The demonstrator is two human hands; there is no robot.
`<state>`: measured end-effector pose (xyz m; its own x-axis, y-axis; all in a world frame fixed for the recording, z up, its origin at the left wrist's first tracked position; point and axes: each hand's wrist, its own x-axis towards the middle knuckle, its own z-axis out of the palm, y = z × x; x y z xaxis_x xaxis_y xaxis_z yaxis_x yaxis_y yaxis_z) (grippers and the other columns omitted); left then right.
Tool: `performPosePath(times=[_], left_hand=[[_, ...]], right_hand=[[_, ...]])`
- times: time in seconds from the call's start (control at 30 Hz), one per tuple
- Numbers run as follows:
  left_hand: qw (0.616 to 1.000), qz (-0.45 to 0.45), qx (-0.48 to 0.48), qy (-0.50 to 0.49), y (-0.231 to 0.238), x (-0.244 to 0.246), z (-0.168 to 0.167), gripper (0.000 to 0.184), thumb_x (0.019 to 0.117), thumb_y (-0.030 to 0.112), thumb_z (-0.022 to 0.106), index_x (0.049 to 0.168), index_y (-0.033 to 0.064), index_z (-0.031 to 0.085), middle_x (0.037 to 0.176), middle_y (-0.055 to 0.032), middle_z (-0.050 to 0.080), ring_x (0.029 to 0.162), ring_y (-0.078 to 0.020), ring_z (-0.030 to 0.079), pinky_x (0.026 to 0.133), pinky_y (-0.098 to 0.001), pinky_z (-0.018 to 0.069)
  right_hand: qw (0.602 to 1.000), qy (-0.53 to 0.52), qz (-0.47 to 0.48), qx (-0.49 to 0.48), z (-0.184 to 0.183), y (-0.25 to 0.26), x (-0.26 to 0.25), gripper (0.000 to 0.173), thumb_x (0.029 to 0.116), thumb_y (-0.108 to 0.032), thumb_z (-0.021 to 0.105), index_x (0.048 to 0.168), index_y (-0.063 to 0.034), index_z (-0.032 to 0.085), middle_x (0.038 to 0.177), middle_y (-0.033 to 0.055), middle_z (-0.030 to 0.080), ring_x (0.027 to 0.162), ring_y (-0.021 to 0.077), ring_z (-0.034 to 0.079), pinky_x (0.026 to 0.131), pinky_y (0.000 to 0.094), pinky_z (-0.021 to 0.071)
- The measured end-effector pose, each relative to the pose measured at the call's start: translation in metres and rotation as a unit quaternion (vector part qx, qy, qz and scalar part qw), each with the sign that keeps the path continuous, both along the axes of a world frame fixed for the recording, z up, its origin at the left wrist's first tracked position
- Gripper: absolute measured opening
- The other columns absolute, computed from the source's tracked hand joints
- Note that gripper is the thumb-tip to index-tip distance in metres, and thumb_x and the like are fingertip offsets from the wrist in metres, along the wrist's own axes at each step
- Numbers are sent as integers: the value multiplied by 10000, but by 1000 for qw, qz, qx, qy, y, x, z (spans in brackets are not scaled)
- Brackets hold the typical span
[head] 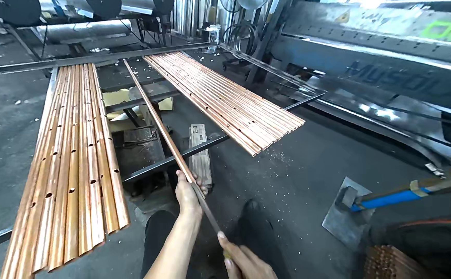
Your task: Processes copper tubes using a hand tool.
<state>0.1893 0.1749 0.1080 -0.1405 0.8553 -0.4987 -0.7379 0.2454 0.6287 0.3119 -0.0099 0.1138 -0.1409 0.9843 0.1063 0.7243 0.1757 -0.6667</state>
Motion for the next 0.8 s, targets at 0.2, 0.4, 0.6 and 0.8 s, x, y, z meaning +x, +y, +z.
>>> performPosePath(times=[0.2,0.4,0.6,0.8], left_hand=[[999,8,-18,41,4,2,5,630,1094,583,189,852,86,492,561,-32,456,416,-140,451,385,-266,403],[999,7,-8,36,0,5,2,623,1091,583,206,841,88,489,547,-22,462,408,-130,474,384,-252,429],[1000,1,12,9,2,3,4,599,1086,595,234,845,102,474,545,-5,460,397,-109,476,376,-238,442],[999,12,11,40,5,4,0,592,1095,569,233,820,109,484,547,-16,444,401,-131,452,375,-257,415]], right_hand=[[999,4,-10,38,-2,42,-11,443,1030,-215,518,1465,-186,600,944,114,723,706,222,695,627,414,603],[1000,5,-10,17,-2,25,-6,419,1038,-207,529,1447,-172,614,947,118,724,722,234,699,635,424,605],[1000,8,-14,13,3,14,-9,407,1035,-184,547,1432,-140,627,973,162,734,726,270,719,635,442,614],[998,-8,-17,55,-9,47,-10,429,1033,-249,508,1449,-229,614,933,80,717,679,190,685,587,389,596]])
